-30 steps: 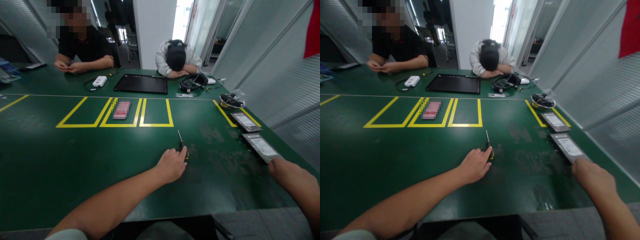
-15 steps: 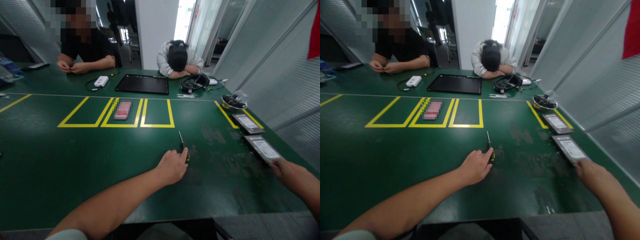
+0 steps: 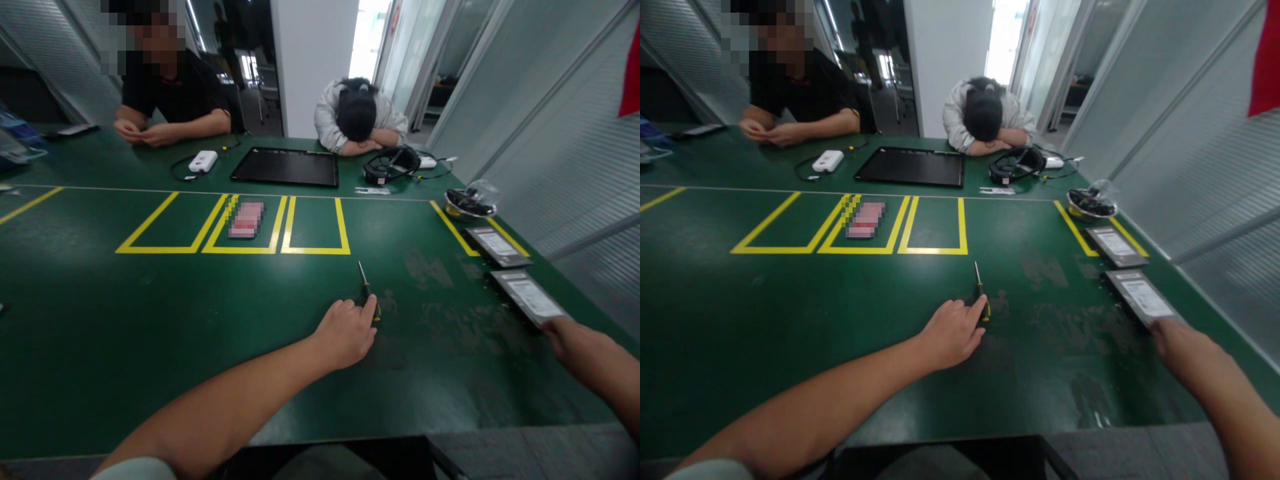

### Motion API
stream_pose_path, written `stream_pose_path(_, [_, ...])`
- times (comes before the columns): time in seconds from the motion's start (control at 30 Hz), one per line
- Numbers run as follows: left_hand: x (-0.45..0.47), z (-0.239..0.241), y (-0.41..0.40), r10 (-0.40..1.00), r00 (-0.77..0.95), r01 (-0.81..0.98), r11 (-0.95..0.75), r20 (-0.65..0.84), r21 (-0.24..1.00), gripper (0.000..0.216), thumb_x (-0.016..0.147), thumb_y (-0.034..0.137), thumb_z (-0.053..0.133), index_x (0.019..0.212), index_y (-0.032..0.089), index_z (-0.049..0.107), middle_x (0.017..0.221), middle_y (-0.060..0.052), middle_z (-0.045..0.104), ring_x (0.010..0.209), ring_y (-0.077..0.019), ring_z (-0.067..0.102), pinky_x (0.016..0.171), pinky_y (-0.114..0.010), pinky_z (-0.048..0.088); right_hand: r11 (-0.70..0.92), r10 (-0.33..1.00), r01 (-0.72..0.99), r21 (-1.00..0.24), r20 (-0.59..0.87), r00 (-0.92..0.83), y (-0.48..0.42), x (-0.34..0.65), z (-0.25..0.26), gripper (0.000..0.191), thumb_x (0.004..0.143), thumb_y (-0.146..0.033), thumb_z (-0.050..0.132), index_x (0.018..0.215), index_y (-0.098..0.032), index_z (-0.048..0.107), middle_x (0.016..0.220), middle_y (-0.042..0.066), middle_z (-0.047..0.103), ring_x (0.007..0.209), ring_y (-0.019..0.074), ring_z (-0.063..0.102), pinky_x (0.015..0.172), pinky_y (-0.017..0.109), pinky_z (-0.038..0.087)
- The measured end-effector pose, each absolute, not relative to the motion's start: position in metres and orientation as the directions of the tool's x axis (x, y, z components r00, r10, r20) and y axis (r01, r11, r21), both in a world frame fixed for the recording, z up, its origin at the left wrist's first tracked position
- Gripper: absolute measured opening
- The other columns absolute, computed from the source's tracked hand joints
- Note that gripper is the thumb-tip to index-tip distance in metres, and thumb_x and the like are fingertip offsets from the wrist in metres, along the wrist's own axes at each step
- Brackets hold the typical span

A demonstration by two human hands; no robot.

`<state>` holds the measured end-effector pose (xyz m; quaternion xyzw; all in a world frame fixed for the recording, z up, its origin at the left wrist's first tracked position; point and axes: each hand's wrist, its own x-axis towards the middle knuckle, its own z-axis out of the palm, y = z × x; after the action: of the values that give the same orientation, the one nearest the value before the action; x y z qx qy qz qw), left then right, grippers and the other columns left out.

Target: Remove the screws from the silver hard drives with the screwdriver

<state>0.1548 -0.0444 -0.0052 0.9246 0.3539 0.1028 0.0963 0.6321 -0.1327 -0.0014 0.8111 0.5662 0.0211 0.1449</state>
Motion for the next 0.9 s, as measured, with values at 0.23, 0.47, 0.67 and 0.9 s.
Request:
stream_pose_path(0.23, [0.155,-0.006,-0.044,0.673,0.731,0.637,-0.731,0.111,0.244,0.060,0.097,0.038,0.042,0.147,0.006,0.032,0.100,-0.014,0.068,0.092,-0.0272,0.060,0.080,-0.041,0.044,-0.460,0.852,0.844,0.275,-0.132,0.507,-0.135,0.611,0.010,0.046,0.094,-0.047,0.025,0.093,-0.020,0.062,0.089,0.018,0.070,0.081,0.0338,0.070,0.067,0.040,0.052])
stream_pose_path(0.47, [0.155,-0.006,-0.044,0.671,0.732,0.634,-0.734,0.119,0.242,0.060,0.096,0.037,0.043,0.146,0.006,0.032,0.101,-0.013,0.067,0.091,-0.0272,0.059,0.078,-0.040,0.044,-0.397,0.870,0.884,0.249,-0.204,0.448,-0.131,0.627,0.010,0.042,0.091,-0.042,0.029,0.099,-0.018,0.063,0.104,0.019,0.070,0.094,0.0331,0.069,0.081,0.041,0.053])
stream_pose_path(0.67, [0.155,-0.005,-0.044,0.672,0.733,0.635,-0.733,0.109,0.243,0.060,0.096,0.037,0.044,0.146,0.007,0.031,0.102,-0.013,0.067,0.091,-0.0271,0.059,0.079,-0.040,0.043,-0.369,0.888,0.915,0.164,-0.227,0.399,-0.127,0.644,0.007,0.031,0.084,-0.037,0.038,0.094,-0.019,0.062,0.100,0.018,0.071,0.091,0.0312,0.069,0.084,0.040,0.053])
stream_pose_path(0.9, [0.155,-0.006,-0.044,0.667,0.735,0.630,-0.738,0.122,0.242,0.060,0.096,0.037,0.043,0.146,0.005,0.032,0.102,-0.013,0.068,0.090,-0.0270,0.059,0.078,-0.040,0.043,-0.376,0.890,0.910,0.175,-0.204,0.407,-0.125,0.634,0.009,0.027,0.083,-0.035,0.041,0.088,-0.020,0.062,0.095,0.018,0.071,0.088,0.0323,0.069,0.080,0.040,0.053])
